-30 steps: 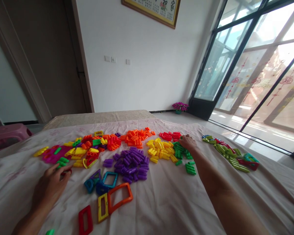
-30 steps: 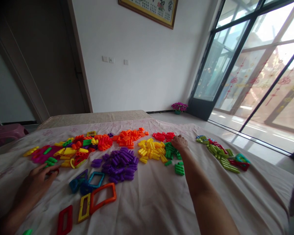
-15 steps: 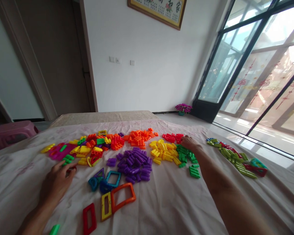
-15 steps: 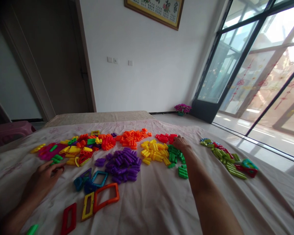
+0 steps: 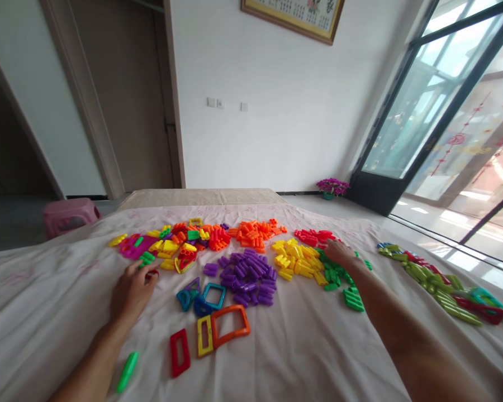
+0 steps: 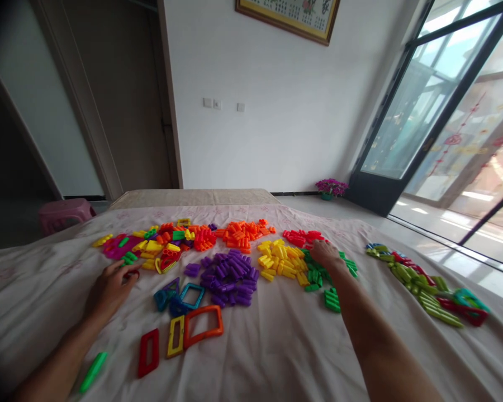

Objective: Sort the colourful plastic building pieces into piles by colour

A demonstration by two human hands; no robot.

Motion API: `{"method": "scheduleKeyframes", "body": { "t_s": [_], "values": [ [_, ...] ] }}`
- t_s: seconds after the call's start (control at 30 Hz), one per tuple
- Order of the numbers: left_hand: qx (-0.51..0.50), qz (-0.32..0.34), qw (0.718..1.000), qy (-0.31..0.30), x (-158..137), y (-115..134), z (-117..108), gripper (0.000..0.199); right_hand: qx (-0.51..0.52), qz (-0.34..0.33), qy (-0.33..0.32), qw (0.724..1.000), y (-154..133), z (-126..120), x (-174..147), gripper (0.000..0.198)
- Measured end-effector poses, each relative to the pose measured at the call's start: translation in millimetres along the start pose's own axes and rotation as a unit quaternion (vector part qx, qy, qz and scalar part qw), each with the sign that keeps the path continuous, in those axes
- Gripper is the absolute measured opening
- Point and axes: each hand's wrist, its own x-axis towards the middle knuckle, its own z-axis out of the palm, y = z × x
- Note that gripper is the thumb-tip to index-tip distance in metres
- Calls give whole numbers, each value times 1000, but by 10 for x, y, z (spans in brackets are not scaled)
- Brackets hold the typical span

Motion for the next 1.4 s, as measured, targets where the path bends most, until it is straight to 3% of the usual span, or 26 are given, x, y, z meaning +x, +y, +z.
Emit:
{"method": "scheduleKeyframes", "body": {
  "t_s": [0.13, 0.23, 0.33, 0.47, 0.6, 0.67, 0.73, 0.9, 1.0, 1.1, 1.3, 1.4],
  "values": [
    [-11, -15, 1000, -10, -8, 49, -47, 39, -30, -36, 57, 997, -268, -147, -73, 45],
    [-11, -15, 1000, -7, -12, 63, -59, 38, 69, -103, 126, 984, -689, -310, -234, 46],
    [-11, -14, 1000, 2, -11, 57, -48, 36, 183, -227, 161, 943, -1240, -480, -575, 41],
    [-11, -11, 1000, 3, -8, 47, -32, 35, 259, -393, 119, 874, -1969, -671, -1257, 31],
    [-14, -9, 1000, 7, -9, 60, -42, 35, 270, -521, 43, 808, -2513, -741, -1881, 26],
    [-16, -10, 1000, 8, -11, 69, -50, 34, 255, -537, 29, 804, -2714, -719, -2080, 26],
    [-17, -11, 1000, 6, -13, 75, -53, 34, 229, -522, 19, 821, -2881, -673, -2202, 27],
    [-21, -16, 1000, 7, -13, 77, -47, 34, 174, -456, -28, 872, -3155, -505, -2308, 34],
    [-21, -17, 1000, 5, -12, 75, -47, 34, 176, -440, -28, 880, -3213, -386, -2329, 28],
    [-20, -20, 1000, 5, -16, 78, -49, 33, 199, -459, -15, 866, -3202, -298, -2353, 17],
    [-34, -17, 999, 5, -20, 110, -84, 33, 233, -533, 4, 813, -3136, -272, -2404, 16],
    [-72, -30, 997, 2, -11, 121, -140, 33, 248, -544, 16, 801, -3126, -274, -2410, 14]
  ]
}}
